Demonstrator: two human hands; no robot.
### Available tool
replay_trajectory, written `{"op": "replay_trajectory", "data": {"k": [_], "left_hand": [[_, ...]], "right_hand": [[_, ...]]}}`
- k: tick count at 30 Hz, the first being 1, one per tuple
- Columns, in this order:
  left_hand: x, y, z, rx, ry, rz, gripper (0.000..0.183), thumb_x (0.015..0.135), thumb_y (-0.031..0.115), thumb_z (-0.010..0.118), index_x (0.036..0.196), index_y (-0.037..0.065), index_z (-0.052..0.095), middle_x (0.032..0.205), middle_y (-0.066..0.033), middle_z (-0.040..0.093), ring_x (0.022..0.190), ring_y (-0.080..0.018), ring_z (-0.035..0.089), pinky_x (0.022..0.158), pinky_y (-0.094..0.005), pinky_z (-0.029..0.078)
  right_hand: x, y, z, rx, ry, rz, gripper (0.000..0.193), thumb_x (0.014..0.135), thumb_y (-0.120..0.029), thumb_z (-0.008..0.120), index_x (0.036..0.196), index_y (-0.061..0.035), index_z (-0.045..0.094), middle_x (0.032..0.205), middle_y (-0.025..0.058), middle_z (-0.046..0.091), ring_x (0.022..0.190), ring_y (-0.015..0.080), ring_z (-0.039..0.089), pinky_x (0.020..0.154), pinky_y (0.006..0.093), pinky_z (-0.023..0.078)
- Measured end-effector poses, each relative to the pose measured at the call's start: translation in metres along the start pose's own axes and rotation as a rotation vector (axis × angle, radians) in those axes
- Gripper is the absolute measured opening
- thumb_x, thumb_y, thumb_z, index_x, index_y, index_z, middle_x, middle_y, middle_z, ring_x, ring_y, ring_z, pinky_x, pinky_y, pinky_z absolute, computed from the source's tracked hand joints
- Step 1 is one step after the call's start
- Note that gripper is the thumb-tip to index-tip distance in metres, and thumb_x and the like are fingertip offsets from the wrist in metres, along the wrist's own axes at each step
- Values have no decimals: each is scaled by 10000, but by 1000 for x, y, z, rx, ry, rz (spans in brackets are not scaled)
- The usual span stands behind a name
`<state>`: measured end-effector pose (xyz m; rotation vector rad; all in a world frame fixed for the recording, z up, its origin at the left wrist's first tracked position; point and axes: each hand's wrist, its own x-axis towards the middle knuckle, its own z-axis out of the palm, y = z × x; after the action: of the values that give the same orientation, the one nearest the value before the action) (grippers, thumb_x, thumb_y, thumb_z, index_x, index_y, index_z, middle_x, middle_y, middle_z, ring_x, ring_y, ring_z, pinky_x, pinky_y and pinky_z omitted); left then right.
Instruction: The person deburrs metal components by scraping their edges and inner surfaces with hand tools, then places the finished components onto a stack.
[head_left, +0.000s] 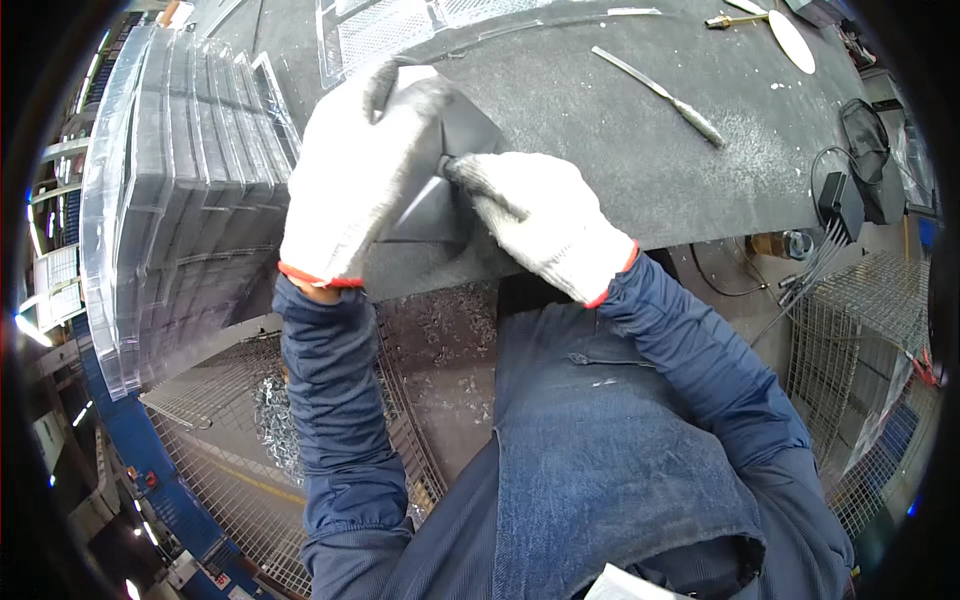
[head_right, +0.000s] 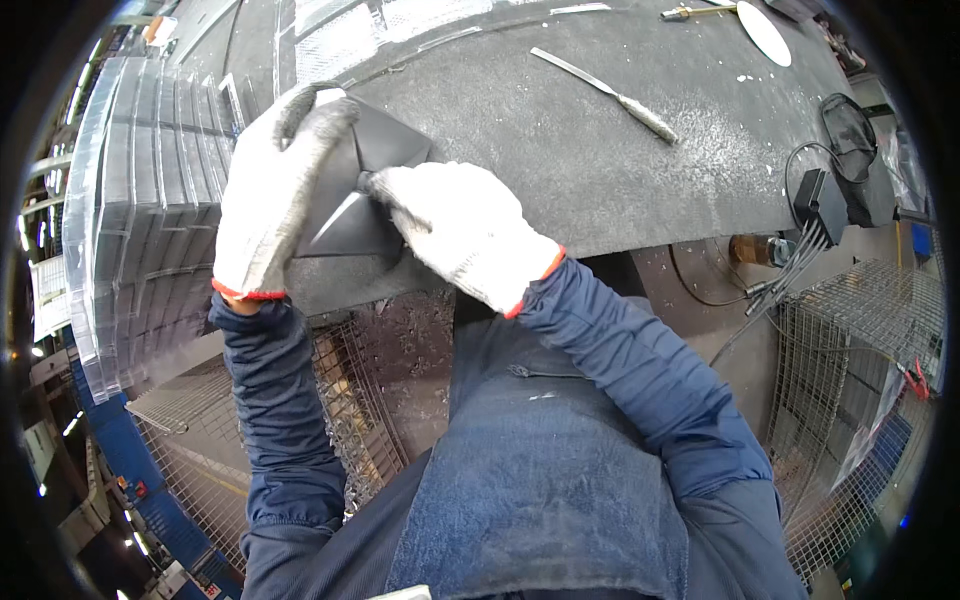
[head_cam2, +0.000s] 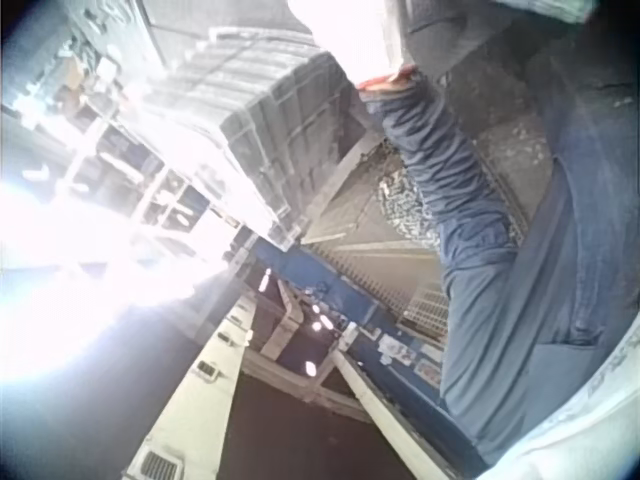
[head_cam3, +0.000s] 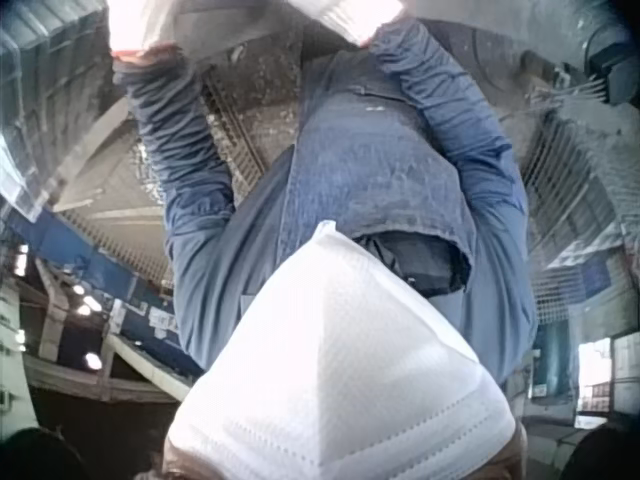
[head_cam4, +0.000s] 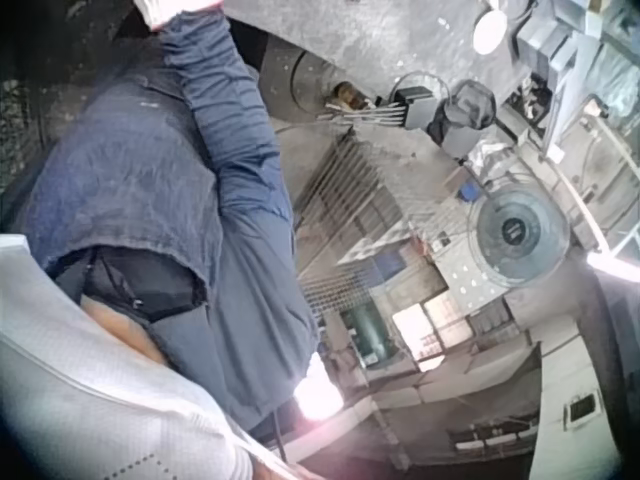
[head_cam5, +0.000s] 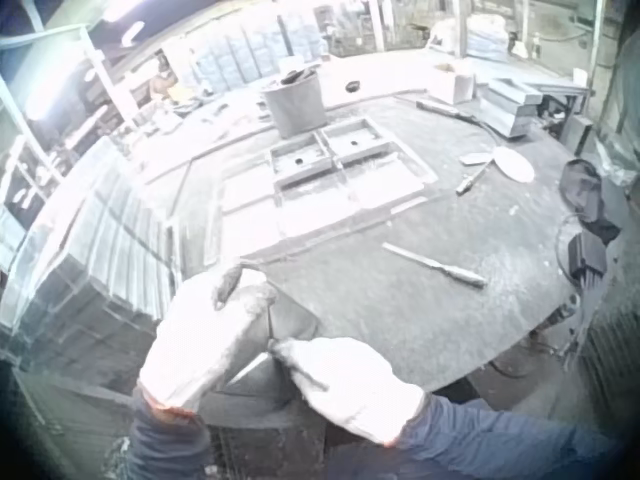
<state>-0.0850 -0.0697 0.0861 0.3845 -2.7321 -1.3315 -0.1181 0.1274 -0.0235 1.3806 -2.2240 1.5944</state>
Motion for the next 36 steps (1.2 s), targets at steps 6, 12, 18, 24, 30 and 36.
{"op": "replay_trajectory", "data": {"k": [6,12,18,24,30,36], "left_hand": [[-1,-6,-3,40,-23,-9,541,1025,333,742,1429,-25,701,1374,-181,748,1268,-242,685,1118,-358,496],[12,-25,-16,-63,-31,-27,547,1038,344,735,1434,-30,694,1318,-148,760,1197,-207,689,1076,-339,506],[20,-44,-27,-50,10,-69,540,1058,324,703,1451,-44,678,1334,-150,758,1192,-203,687,1079,-332,505],[21,-54,-24,-68,22,39,482,1042,317,717,1379,-26,735,1283,-139,790,1180,-208,709,1079,-333,514],[22,-55,-28,-96,19,-10,474,1051,325,708,1365,-28,742,1291,-148,786,1204,-219,704,1089,-337,506],[10,-33,-22,-21,38,-47,511,1041,288,734,1425,-47,697,1342,-159,760,1202,-205,693,1067,-324,517]], "right_hand": [[-32,-3,-37,-10,-104,165,362,997,-142,702,1352,-76,728,1064,135,799,901,328,759,817,437,609],[-5,8,4,-114,-18,-38,360,1013,-162,701,1367,-108,736,1085,113,804,884,311,759,774,404,601],[-49,-9,-7,-190,-115,104,350,966,-105,719,1314,-90,745,866,99,721,732,285,708,694,401,571],[-23,0,-1,-146,-45,88,381,995,-117,684,1374,-121,723,921,95,738,807,301,730,707,422,577],[-5,-2,14,-209,-46,-20,391,1022,-160,635,1404,-138,716,861,85,709,744,303,713,706,427,579],[-38,-11,-13,38,27,161,406,966,-64,628,1352,-6,741,1180,201,795,963,317,791,870,397,627]]}}
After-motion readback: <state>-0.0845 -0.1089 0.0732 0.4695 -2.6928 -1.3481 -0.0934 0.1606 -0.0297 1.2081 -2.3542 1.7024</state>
